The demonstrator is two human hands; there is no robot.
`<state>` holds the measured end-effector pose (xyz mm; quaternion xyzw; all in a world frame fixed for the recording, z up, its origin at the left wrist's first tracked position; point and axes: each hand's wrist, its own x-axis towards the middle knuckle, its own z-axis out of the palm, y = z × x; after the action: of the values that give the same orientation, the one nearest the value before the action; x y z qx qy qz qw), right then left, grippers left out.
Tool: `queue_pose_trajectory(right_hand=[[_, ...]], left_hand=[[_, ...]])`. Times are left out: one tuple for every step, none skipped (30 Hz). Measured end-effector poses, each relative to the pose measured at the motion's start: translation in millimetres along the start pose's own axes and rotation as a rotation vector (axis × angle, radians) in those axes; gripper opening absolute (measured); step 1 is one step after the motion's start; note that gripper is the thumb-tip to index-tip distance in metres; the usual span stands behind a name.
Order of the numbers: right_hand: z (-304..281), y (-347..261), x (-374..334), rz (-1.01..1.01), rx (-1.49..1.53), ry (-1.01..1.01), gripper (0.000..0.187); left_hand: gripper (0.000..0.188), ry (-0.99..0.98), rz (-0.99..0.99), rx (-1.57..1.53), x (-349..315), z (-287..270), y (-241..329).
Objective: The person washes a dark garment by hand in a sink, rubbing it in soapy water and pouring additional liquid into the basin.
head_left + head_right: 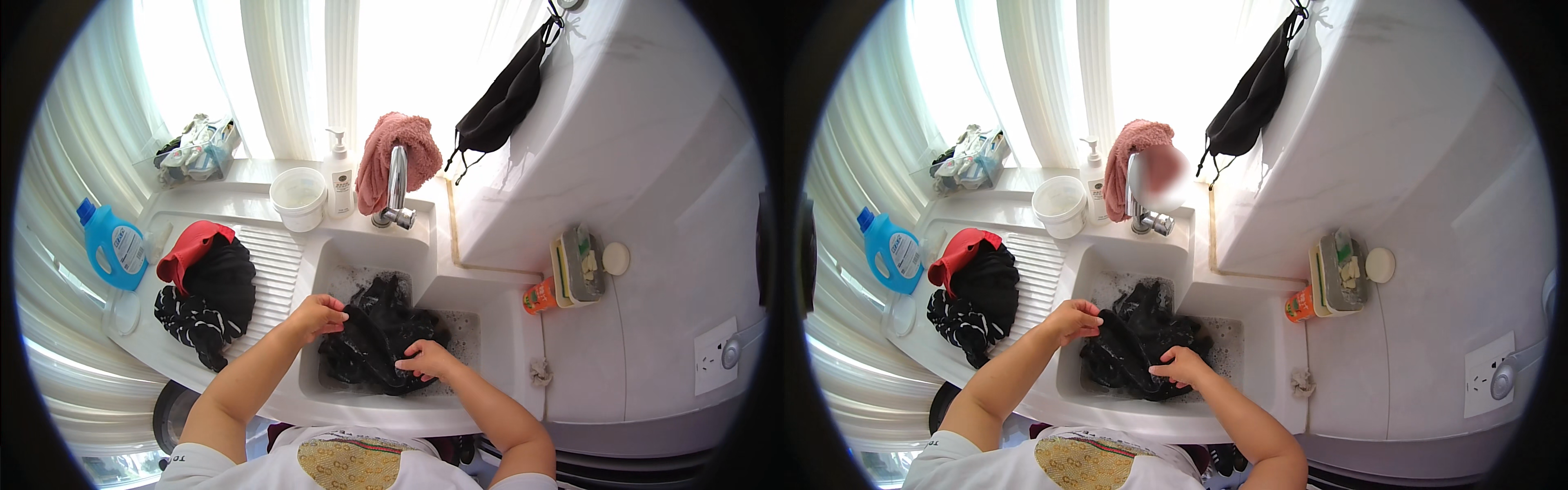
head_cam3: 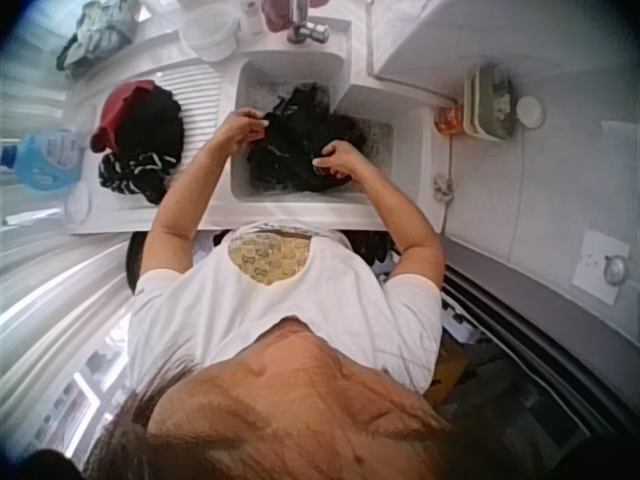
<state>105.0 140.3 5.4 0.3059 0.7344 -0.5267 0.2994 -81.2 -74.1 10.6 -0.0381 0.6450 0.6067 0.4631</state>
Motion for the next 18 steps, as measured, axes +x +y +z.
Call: queue_pose_trajectory(right_hand=[[5,6,3,0.000,-0.010,-0.005,0.048],[12,11,5,-0.016,-0.048,0.009,0.040],[18,14,6,-0.031,-0.086,0.023,0.033],[22,15,7,-0.036,-0.055,0.043,0.028],[26,16,7,-0.041,-0.023,0.063,0.024],[28,16,8,-0.046,0.008,0.083,0.021],[27,16,8,-0.072,-0.001,0.147,0.019],[24,14,9,-0.099,-0.010,0.210,0.017],[21,12,10,-0.125,-0.018,0.273,0.016],[17,11,9,-0.188,-0.060,0.381,0.014],[12,10,10,-0.218,-0.077,0.448,0.014],[8,11,11,-0.247,-0.095,0.515,0.013],[3,10,11,-0.278,-0.112,0.580,0.013],[-2,7,9,-0.306,-0.096,0.554,0.011],[-5,12,13,-0.390,-0.189,0.620,0.011],[-9,17,20,-0.470,-0.283,0.688,0.010],[-12,21,25,-0.550,-0.378,0.755,0.010],[-16,24,29,-0.571,-0.357,0.767,0.010]], left_hand=[[0.019,0.013,0.019,-0.007,0,1,-2],[0.020,0.027,0.038,-0.013,1,2,-3],[0.021,0.040,0.057,-0.019,0,3,-4],[0.022,0.054,0.064,0.016,0,5,-4],[0.024,0.069,0.071,0.052,0,8,-4],[0.025,0.084,0.078,0.087,0,9,-4],[0.026,0.088,0.086,0.109,0,10,-5],[0.027,0.093,0.093,0.131,0,10,-6],[0.028,0.097,0.100,0.153,0,10,-6],[0.028,0.055,0.082,0.140,-2,10,-6],[0.029,0.012,0.063,0.128,-5,9,-5],[0.029,-0.030,0.045,0.115,-7,9,-4],[0.028,0.016,0.052,0.148,-7,8,-4],[0.027,0.062,0.059,0.181,-5,8,-4],[0.026,0.108,0.065,0.213,-4,7,-4],[0.022,0.175,0.128,0.333,-4,8,-1],[0.017,0.242,0.192,0.453,-4,10,5],[0.013,0.309,0.256,0.572,-4,11,8]])
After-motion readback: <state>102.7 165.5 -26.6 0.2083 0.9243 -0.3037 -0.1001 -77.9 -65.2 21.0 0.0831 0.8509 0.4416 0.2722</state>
